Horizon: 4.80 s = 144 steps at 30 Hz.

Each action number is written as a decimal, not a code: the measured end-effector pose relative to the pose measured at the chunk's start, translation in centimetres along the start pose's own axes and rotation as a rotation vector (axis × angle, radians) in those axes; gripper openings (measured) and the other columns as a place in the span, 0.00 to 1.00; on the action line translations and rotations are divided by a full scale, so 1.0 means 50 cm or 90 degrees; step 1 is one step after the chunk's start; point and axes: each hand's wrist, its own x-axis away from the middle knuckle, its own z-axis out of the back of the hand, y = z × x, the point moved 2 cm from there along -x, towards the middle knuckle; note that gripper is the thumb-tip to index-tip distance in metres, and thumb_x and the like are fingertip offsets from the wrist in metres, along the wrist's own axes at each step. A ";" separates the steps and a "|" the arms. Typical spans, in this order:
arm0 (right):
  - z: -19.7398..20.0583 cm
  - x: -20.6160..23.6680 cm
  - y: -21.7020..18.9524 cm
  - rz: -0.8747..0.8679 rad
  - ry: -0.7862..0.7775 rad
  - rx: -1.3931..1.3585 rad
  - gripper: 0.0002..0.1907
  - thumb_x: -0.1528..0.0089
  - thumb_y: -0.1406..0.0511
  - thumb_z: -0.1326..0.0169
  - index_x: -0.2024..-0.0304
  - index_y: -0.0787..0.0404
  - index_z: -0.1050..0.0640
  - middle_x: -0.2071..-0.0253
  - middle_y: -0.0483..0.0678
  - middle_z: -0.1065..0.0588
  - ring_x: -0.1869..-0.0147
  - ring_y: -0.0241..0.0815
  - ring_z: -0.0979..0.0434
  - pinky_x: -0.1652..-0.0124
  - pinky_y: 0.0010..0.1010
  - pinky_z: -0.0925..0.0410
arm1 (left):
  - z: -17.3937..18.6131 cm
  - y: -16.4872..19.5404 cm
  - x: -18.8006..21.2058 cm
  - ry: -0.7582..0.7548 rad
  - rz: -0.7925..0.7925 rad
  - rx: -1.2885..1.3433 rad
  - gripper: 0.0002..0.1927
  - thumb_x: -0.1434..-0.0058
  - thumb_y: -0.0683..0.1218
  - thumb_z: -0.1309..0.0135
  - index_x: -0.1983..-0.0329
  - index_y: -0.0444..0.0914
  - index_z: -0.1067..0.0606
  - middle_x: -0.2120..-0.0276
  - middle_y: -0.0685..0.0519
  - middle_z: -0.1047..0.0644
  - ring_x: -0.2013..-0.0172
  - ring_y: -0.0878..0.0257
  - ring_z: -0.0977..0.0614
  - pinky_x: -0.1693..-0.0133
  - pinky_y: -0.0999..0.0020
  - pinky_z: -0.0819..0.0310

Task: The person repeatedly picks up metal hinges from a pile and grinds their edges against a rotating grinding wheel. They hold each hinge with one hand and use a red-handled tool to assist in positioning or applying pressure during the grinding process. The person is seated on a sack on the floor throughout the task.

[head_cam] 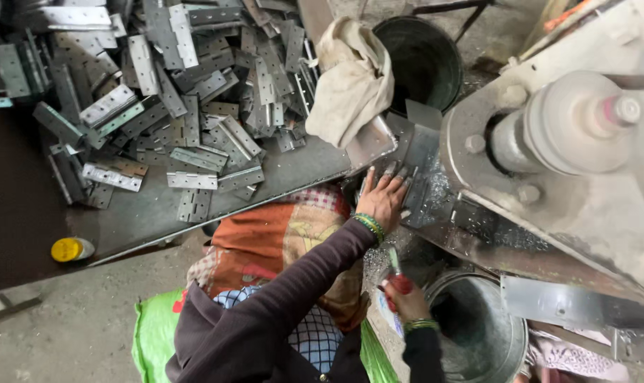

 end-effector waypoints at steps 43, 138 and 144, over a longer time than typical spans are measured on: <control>0.026 0.013 -0.032 0.029 0.081 0.246 0.36 0.47 0.39 0.41 0.51 0.59 0.20 0.64 0.53 0.17 0.63 0.51 0.16 0.57 0.40 0.26 | -0.057 -0.009 -0.160 -0.027 0.075 -0.007 0.33 0.37 0.42 0.57 0.26 0.42 0.40 0.24 0.52 0.44 0.31 0.53 0.35 0.33 0.40 0.45; -0.007 0.022 -0.024 0.101 0.193 0.265 0.33 0.48 0.42 0.37 0.54 0.60 0.18 0.61 0.61 0.19 0.55 0.59 0.18 0.55 0.42 0.28 | -0.028 0.038 0.004 0.115 0.053 -0.032 0.28 0.42 0.46 0.50 0.36 0.39 0.28 0.33 0.49 0.31 0.30 0.51 0.34 0.28 0.33 0.66; -0.006 0.012 -0.006 0.159 0.140 0.164 0.31 0.48 0.45 0.39 0.55 0.61 0.18 0.61 0.61 0.18 0.53 0.60 0.17 0.54 0.44 0.28 | -0.014 0.029 0.006 0.116 0.041 0.028 0.28 0.40 0.49 0.49 0.35 0.40 0.30 0.32 0.49 0.33 0.31 0.50 0.36 0.29 0.31 0.68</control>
